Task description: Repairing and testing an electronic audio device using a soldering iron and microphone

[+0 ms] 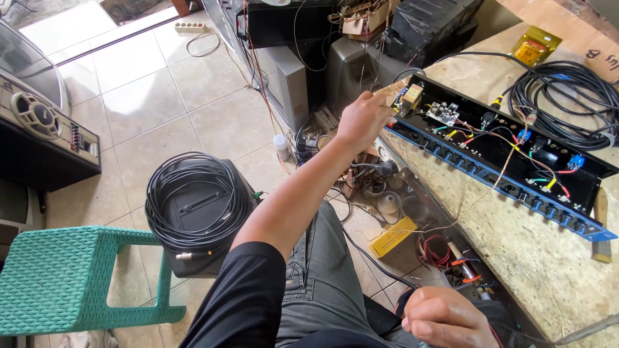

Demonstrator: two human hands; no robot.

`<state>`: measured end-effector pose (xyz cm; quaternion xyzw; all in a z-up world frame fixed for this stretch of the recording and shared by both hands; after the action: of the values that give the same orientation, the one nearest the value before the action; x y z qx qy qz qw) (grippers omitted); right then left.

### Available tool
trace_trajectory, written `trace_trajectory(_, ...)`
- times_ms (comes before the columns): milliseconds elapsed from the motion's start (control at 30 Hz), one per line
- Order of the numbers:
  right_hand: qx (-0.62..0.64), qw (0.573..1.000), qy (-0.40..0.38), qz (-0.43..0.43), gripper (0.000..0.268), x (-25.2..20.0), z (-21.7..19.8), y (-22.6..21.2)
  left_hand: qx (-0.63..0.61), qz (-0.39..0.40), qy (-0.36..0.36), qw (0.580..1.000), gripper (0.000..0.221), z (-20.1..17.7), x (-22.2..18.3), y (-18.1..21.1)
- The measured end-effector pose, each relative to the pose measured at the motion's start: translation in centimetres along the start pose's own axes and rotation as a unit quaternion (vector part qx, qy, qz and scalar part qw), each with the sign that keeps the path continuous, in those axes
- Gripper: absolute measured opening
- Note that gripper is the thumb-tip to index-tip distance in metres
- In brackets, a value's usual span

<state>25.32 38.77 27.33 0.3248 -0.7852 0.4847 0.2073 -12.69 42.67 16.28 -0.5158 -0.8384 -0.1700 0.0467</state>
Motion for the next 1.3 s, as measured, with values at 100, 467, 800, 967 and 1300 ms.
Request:
trace_trajectory(100,-0.005,0.999,0.026,-0.039,0.014,1.3,0.7,-0.7,-0.011,-0.016,-0.028,0.999,0.021,-0.9,-0.7,0.5)
trace_trajectory(467,0.066,0.998,-0.012,-0.02,0.017,1.5,0.6,-1.4,-0.044,0.015,0.064,0.997,0.012,0.2,-1.1,-0.1)
trace_trajectory(800,0.139,0.988,-0.037,0.055,0.024,0.8,-0.2,-1.6,-0.047,0.006,0.074,0.996,0.012,-1.3,-1.3,0.8)
trace_trajectory(967,0.116,0.991,-0.042,-0.047,0.017,-0.7,-0.4,-1.3,-0.045,0.012,0.096,0.994,0.01,-0.9,-1.3,0.7)
trace_trajectory(1300,0.17,0.981,-0.064,0.068,0.024,-0.1,-0.2,-1.2,-0.06,0.034,0.082,0.994,0.013,-1.1,-1.5,-0.1)
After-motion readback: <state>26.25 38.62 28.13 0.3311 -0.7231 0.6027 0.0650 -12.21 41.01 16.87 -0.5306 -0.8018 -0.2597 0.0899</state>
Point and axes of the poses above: each hand's wrist, its own x-axis towards the middle knuckle, its own z-axis out of the palm, y = z × x, the point moved 4 cm from there along x, towards the middle knuckle, and after that the axes turned 14 degrees about -y, right-handed, at the moved point
